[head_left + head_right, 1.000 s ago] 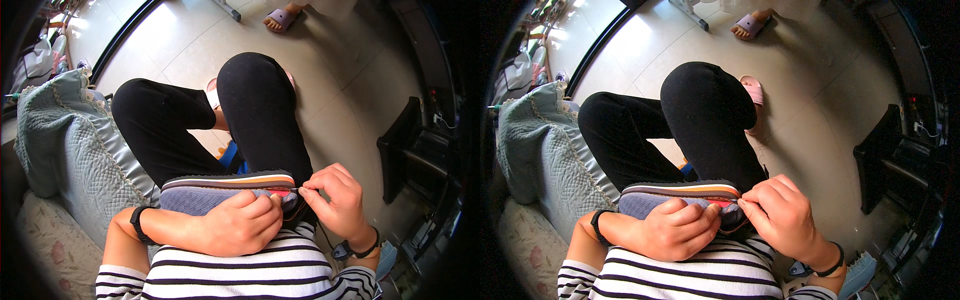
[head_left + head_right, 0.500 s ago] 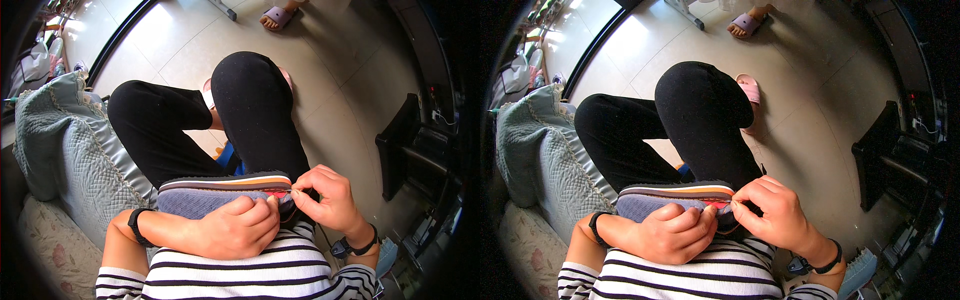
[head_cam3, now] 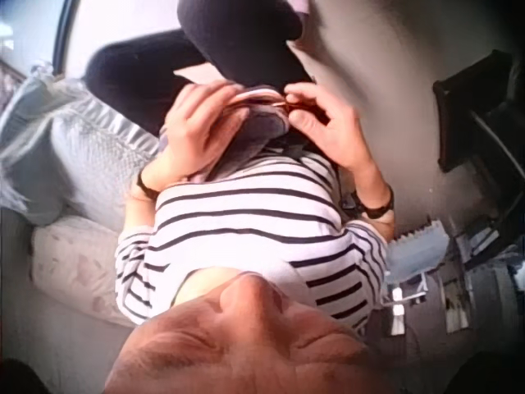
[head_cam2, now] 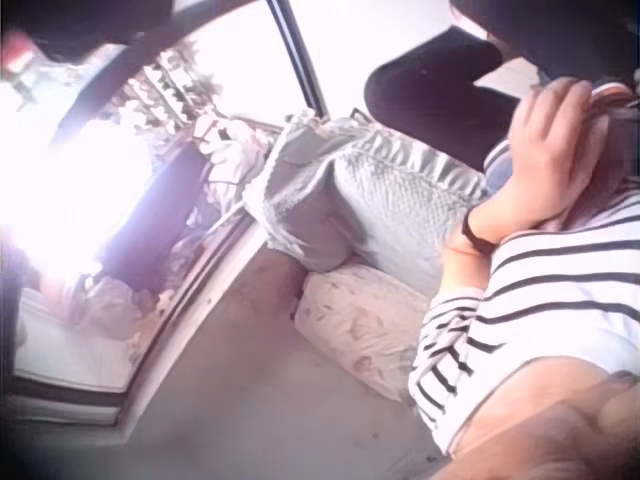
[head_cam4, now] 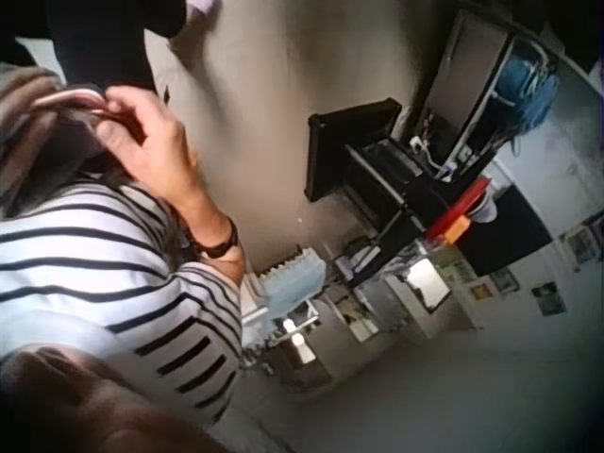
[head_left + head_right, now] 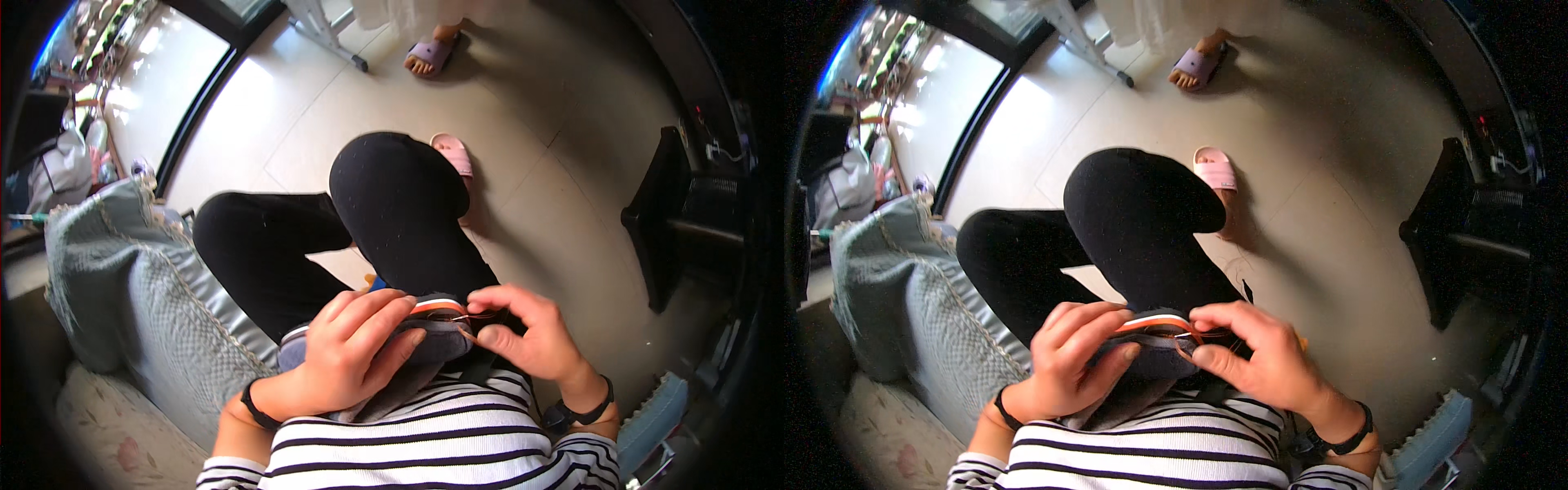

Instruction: The person sews the edge of a shoe by hand using a needle and thread, pulling the thread through the material and looping it.

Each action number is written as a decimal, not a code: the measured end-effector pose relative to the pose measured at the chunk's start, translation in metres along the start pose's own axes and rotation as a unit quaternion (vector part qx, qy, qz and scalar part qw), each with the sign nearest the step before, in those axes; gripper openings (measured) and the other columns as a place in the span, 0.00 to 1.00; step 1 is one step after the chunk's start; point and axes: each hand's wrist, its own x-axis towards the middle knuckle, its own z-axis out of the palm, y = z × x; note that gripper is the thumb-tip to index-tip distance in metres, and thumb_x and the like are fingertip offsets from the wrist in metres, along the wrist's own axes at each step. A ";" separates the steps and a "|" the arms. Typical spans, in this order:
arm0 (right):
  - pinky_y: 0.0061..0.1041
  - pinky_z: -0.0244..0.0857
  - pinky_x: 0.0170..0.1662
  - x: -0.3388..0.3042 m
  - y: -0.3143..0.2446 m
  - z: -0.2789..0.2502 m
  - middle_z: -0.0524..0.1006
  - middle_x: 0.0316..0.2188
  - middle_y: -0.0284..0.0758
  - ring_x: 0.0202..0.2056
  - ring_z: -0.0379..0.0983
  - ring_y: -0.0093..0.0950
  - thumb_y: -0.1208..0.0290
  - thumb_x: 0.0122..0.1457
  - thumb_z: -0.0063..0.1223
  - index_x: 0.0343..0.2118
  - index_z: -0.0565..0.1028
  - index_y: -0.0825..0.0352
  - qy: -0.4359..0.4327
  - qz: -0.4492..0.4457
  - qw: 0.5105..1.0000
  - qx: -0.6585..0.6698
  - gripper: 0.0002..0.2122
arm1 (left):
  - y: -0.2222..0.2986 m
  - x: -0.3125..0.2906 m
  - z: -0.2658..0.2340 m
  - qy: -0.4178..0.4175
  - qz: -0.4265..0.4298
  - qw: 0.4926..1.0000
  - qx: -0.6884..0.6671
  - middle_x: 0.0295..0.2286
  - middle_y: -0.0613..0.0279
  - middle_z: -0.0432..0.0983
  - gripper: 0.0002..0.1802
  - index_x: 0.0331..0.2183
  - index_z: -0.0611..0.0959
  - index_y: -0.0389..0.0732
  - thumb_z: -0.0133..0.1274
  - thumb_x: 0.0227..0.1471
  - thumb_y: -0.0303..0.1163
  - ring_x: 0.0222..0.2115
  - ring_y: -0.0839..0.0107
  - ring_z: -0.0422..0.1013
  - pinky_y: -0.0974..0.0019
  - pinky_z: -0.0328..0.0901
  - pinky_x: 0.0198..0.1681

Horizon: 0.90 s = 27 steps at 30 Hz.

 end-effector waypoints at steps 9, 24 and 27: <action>0.30 0.70 0.34 -0.012 0.006 0.013 0.75 0.29 0.40 0.30 0.75 0.37 0.60 0.51 0.61 0.43 0.73 0.67 0.041 -0.078 0.986 -0.140 0.20 | -0.035 0.004 0.008 -0.147 -0.229 0.748 -0.606 0.23 0.55 0.74 0.09 0.23 0.80 0.33 0.55 0.50 0.29 0.26 0.67 0.67 0.66 0.60 0.31; 0.16 0.55 0.22 0.002 0.096 -0.084 0.70 0.18 0.28 0.19 0.62 0.15 0.56 0.63 0.47 0.24 0.72 0.67 -0.045 0.085 0.911 0.401 0.18 | 0.038 0.107 0.009 -0.342 0.095 0.897 -0.265 0.24 0.54 0.71 0.06 0.30 0.79 0.32 0.54 0.51 0.27 0.27 0.61 0.69 0.62 0.65 0.31; 0.19 0.61 0.28 -0.004 0.128 -0.093 0.72 0.21 0.30 0.23 0.67 0.21 0.61 0.62 0.50 0.25 0.72 0.68 -0.011 0.102 0.895 0.435 0.14 | 0.034 0.128 0.019 -0.373 0.087 0.898 -0.216 0.31 0.59 0.72 0.04 0.31 0.82 0.36 0.54 0.52 0.26 0.35 0.65 0.68 0.65 0.64 0.39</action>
